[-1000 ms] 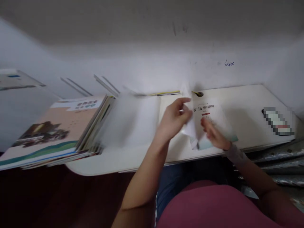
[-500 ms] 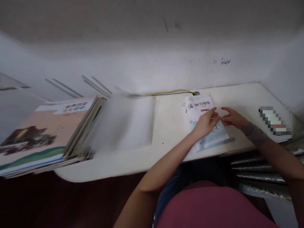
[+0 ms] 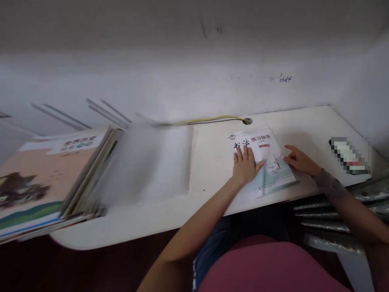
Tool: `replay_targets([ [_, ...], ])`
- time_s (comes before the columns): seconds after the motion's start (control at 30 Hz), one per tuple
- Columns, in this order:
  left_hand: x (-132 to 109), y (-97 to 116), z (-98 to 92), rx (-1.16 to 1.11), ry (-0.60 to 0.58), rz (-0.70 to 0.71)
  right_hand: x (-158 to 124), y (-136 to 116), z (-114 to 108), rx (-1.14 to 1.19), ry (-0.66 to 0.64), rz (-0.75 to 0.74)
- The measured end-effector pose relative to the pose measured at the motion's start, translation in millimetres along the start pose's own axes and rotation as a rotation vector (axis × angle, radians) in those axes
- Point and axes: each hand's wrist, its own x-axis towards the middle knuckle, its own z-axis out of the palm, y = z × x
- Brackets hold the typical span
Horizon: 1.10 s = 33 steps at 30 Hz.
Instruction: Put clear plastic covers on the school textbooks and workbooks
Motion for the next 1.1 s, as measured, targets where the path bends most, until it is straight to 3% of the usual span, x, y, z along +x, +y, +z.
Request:
replay_targets([
  [0.1,-1.6,-3.3,-3.5,-0.044,-0.007,0.041,-12.2,-6.0,-1.6,0.184,-0.118,0.036],
  [0.2,-4.5,-4.4,-6.7,-0.06,-0.01,0.179,-18.1,-4.7,-1.9,0.329,-0.117,0.042],
  [0.3,-7.7,-1.5,-8.5,-0.002,-0.052,0.243,-18.4,2.8,-1.0,0.193,-0.054,0.038],
  [0.4,-10.5,2.4,-10.2,0.014,-0.014,0.233,-18.9,7.2,-1.3,0.028,-0.014,-0.007],
  [0.57,-15.2,5.7,-3.7,0.048,-0.055,0.355,-23.6,1.7,-3.8,0.024,-0.07,-0.006],
  [0.7,-16.9,6.0,4.5,0.064,-0.024,0.333,-24.7,4.5,-2.4,-0.103,-0.014,0.011],
  [0.8,-16.4,6.5,4.4,0.066,-0.058,0.347,-23.2,10.9,0.2,-0.049,0.002,0.021],
  [0.93,-15.8,9.3,-1.7,0.089,-0.083,0.31,-12.4,8.7,2.2,0.092,0.01,0.069],
  [1.1,-17.4,13.5,-5.6,0.113,-0.067,0.336,27.9,-12.8,1.2,0.062,0.07,0.013],
])
